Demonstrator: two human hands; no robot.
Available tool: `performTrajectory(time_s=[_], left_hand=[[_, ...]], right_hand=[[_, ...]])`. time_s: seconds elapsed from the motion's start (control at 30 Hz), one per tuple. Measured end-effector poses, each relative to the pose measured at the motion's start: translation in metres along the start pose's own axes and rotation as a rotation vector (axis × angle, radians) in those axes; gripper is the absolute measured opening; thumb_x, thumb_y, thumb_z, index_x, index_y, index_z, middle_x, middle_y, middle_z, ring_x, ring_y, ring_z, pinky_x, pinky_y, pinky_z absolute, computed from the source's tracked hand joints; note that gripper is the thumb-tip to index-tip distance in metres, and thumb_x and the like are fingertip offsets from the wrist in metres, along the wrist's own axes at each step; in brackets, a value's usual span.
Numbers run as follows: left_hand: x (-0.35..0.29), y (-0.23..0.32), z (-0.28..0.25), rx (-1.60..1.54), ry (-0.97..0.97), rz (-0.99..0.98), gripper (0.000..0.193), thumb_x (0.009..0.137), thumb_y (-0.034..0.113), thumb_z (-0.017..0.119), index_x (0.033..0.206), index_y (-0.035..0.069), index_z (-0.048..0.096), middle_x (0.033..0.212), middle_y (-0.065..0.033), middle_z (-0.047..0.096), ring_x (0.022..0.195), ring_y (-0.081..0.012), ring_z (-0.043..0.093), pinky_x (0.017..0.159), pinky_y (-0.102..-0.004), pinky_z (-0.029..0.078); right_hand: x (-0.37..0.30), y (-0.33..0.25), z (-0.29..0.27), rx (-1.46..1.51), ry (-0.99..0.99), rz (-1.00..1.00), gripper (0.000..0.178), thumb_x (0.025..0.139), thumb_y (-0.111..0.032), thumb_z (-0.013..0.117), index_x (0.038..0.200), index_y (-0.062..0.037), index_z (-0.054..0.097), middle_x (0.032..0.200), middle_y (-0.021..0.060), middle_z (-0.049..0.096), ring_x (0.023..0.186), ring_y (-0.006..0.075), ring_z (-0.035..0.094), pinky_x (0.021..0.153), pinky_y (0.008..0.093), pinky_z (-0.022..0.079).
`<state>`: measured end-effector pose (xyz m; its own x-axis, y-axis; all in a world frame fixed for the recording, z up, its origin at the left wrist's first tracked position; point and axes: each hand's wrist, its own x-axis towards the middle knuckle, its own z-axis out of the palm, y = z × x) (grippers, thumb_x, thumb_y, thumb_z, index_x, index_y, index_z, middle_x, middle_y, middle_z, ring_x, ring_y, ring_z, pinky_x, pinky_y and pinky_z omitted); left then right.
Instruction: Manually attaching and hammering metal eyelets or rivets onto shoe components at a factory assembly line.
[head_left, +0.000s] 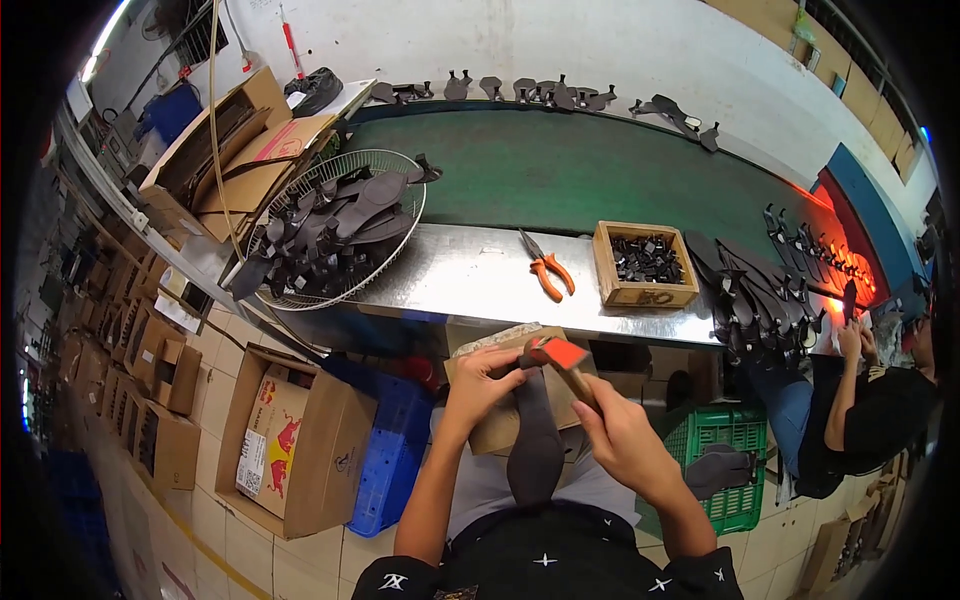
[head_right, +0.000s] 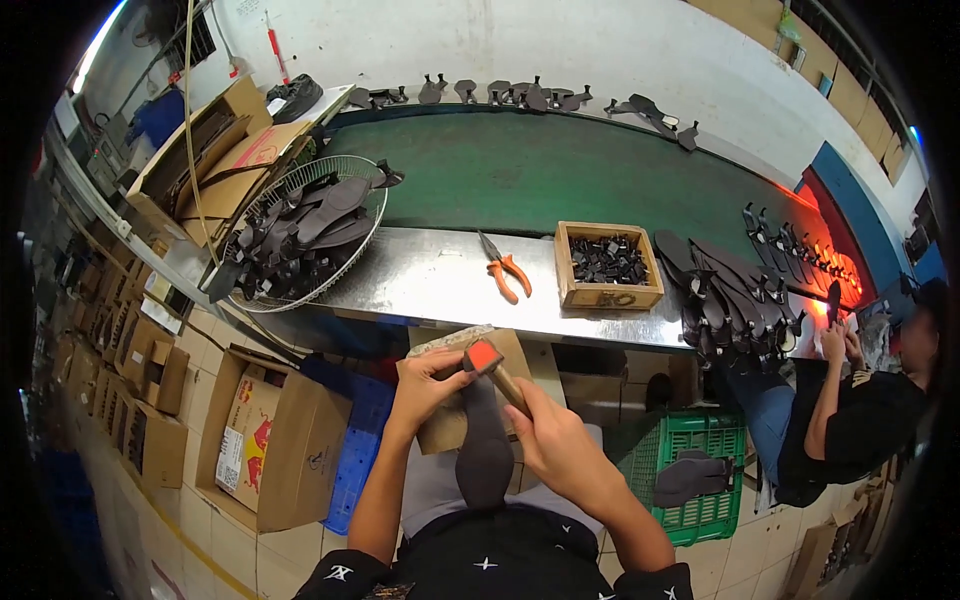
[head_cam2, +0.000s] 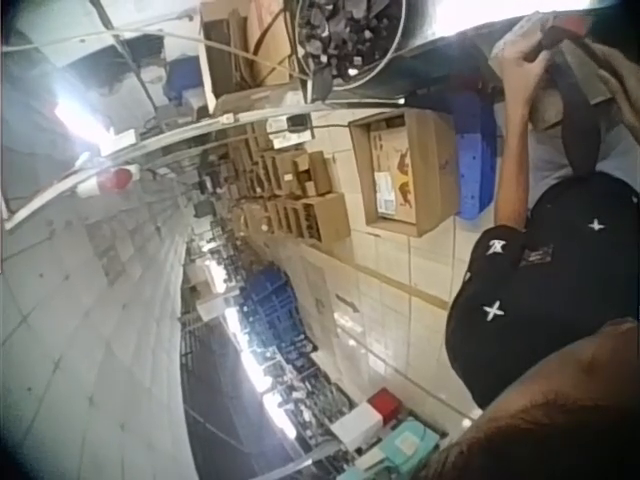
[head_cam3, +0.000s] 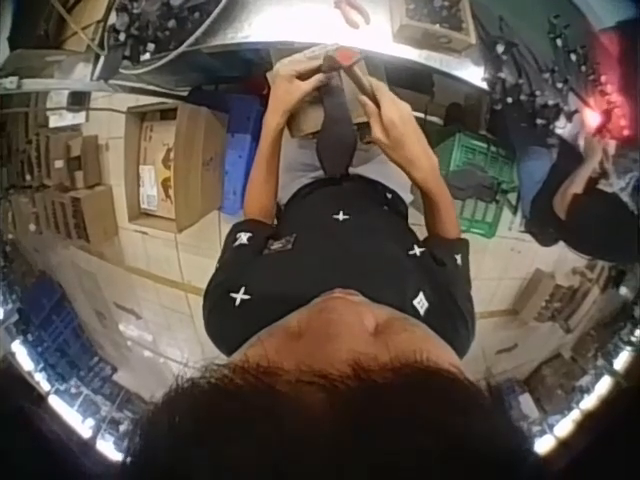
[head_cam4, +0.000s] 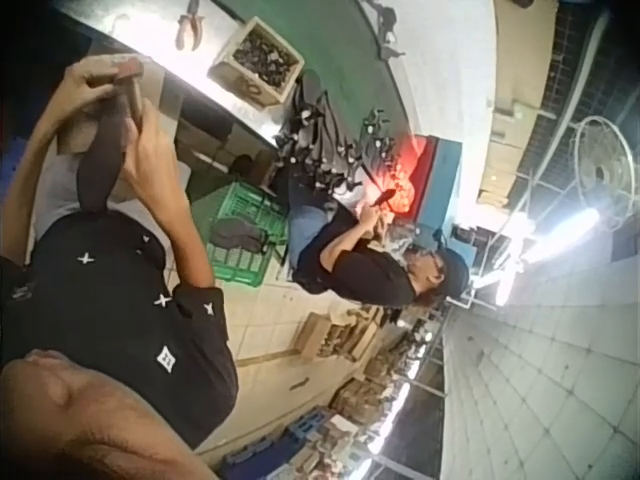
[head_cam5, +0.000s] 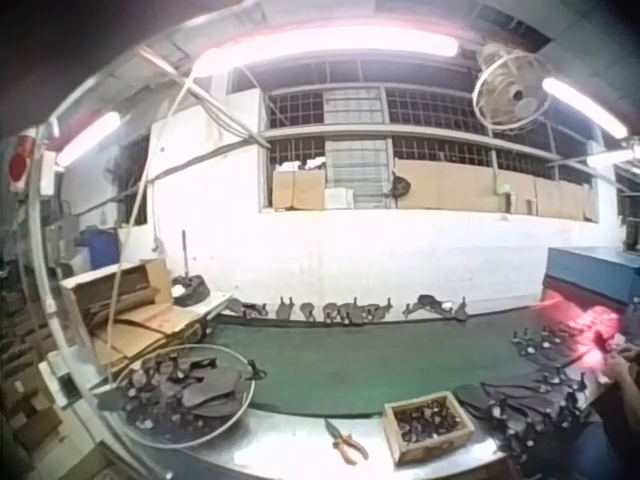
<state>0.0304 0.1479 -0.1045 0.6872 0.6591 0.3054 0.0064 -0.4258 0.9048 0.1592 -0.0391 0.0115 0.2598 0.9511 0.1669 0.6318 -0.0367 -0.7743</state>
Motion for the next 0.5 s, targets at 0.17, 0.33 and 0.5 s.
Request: performTrajectory(time_s=[0.17,0.33,0.5], left_hand=[[-0.019,0.009,-0.002,0.456,-0.003,0.001,0.095,0.077,0.036,0.079,0.149,0.006,0.027,0.114,-0.0059,0.071,0.119,-0.0246,0.057,0.11,-0.0439,0.031],[-0.013,0.016,0.004,0.562,-0.083,-0.068,0.122,0.077,0.044,0.078,0.153,0.0,-0.006,0.13,0.0011,0.064,0.137,-0.025,0.043,0.118,-0.0541,0.015],[-0.016,0.01,-0.001,0.556,-0.105,-0.095,0.118,0.077,0.043,0.078,0.154,0.001,-0.001,0.132,0.0061,0.062,0.138,-0.024,0.041,0.117,-0.0599,0.008]], right_hand=[[-0.032,-0.031,-0.025,0.047,0.259,-0.147,0.031,0.094,-0.008,0.055,0.121,0.0069,0.051,0.075,0.0078,0.058,0.064,0.017,0.057,0.059,0.0278,0.047],[-0.01,0.012,0.015,-0.273,0.261,-0.34,0.028,0.096,-0.011,0.053,0.116,0.0084,0.05,0.065,0.0007,0.049,0.054,0.009,0.048,0.055,0.0252,0.046],[-0.01,-0.004,-0.001,-0.024,0.131,-0.048,0.03,0.094,-0.006,0.054,0.121,0.0066,0.049,0.093,0.019,0.06,0.075,0.0331,0.065,0.067,0.0355,0.053]])
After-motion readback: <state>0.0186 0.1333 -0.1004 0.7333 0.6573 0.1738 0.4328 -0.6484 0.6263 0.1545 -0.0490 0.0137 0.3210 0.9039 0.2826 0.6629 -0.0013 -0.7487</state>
